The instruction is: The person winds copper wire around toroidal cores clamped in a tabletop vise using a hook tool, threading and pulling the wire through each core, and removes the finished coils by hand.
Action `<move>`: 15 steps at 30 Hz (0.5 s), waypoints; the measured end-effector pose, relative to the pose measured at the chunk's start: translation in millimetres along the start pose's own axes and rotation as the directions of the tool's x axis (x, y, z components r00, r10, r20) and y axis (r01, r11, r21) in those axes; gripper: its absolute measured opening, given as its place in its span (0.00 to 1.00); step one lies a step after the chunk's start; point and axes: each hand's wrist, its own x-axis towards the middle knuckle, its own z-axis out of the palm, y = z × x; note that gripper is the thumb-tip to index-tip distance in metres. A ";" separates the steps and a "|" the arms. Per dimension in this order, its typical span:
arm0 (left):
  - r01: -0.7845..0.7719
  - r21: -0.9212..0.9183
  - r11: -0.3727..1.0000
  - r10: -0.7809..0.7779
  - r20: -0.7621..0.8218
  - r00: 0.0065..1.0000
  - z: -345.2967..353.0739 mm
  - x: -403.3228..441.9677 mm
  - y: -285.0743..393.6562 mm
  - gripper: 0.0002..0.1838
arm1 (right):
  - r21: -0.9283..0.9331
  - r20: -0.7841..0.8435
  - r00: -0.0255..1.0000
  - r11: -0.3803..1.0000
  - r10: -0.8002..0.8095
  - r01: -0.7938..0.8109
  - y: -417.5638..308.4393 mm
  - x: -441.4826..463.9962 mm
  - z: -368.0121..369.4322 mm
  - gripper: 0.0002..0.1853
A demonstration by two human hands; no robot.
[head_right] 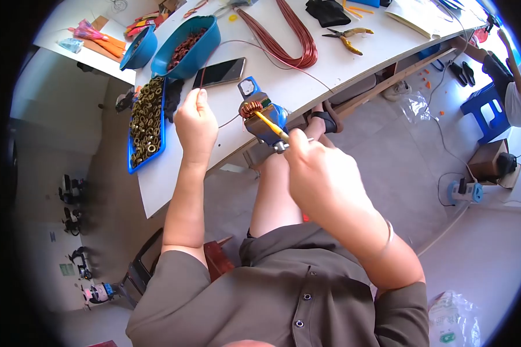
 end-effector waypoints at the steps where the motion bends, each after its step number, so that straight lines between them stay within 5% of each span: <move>1: -0.011 -0.027 1.000 0.009 -0.065 0.998 -2.4 -2.1 2.5 0.12 | 0.038 -0.037 0.999 0.999 0.005 -0.004 5.3 -6.4 9.5 0.08; 4: -0.089 0.004 0.996 0.088 -0.178 0.980 11.1 19.5 5.2 0.12 | 0.176 -0.066 0.998 0.984 0.009 0.003 9.9 -17.4 27.3 0.07; 6: -0.058 0.037 0.998 0.062 -0.122 0.991 13.3 43.4 14.6 0.12 | 0.374 -0.214 0.974 0.915 -0.073 0.151 13.9 -21.7 44.8 0.08; 8: -0.024 0.087 0.996 0.033 -0.104 0.994 22.3 57.1 29.7 0.14 | 0.435 -0.190 0.981 0.893 -0.032 0.114 9.3 -31.7 47.7 0.08; 11: -0.052 -0.098 0.994 0.056 0.037 0.998 34.5 52.9 40.8 0.15 | 0.576 -0.097 0.992 0.817 0.075 -0.006 5.4 -46.4 40.7 0.08; 13: 0.162 -0.404 0.900 -0.042 0.289 0.956 28.5 36.8 52.9 0.16 | 0.624 0.000 0.995 0.777 0.101 -0.079 8.7 -64.8 35.3 0.08; 15: 0.161 -0.493 0.855 0.027 0.352 0.936 27.8 24.4 53.7 0.15 | 0.646 0.066 0.989 0.750 0.130 -0.142 7.8 -80.7 26.9 0.08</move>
